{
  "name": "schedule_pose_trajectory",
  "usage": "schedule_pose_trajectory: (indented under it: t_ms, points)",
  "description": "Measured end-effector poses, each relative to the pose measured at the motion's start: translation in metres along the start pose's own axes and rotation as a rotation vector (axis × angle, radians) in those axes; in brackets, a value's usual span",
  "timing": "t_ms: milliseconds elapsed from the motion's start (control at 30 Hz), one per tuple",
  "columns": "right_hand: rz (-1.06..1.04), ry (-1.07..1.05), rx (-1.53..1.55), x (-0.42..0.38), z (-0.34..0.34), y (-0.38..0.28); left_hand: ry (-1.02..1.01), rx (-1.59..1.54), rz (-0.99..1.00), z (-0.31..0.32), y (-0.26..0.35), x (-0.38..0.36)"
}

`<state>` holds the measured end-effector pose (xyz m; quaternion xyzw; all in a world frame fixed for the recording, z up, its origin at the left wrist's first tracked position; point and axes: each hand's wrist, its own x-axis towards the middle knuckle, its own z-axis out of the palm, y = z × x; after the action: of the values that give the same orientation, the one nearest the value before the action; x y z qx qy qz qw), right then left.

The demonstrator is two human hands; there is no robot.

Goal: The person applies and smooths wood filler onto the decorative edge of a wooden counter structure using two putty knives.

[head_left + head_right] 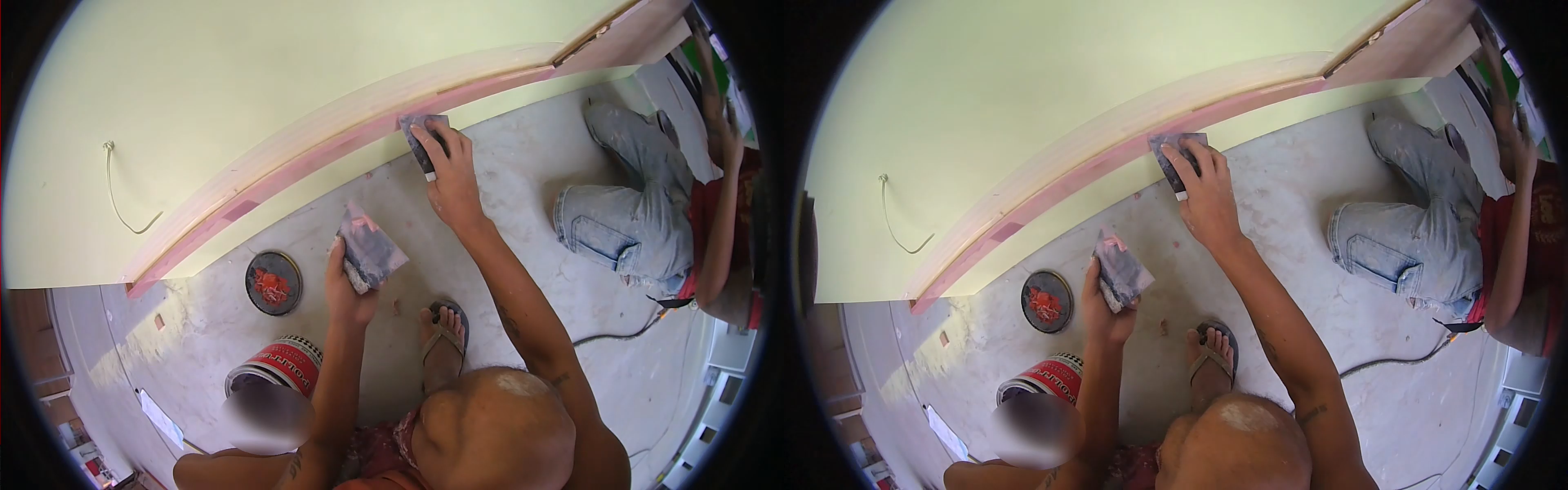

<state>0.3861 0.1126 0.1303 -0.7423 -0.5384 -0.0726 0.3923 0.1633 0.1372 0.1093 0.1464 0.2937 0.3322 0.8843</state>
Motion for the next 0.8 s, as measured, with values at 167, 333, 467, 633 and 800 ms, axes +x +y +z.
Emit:
schedule_pose_trajectory:
  t_ms: [167,333,467,633,800]
  points:
    - [-0.053,-0.046,-0.073,0.000,-0.005,-0.003,0.049,-0.059,-0.061,-0.006,-0.008,0.009]
    - [0.022,-0.171,0.132,-0.001,-0.033,-0.014,0.031,-0.078,-0.081,-0.001,-0.007,0.015]
    - [-0.086,-0.298,0.336,-0.023,-0.058,-0.041,0.027,-0.171,-0.131,0.018,-0.003,0.006]
    - [0.007,-0.379,0.650,-0.062,-0.056,-0.064,-0.167,-0.132,-0.091,0.024,0.004,-0.006]
    - [-0.150,-0.565,-0.059,-0.023,-0.103,0.000,-0.347,-0.002,0.022,0.045,0.009,-0.024]
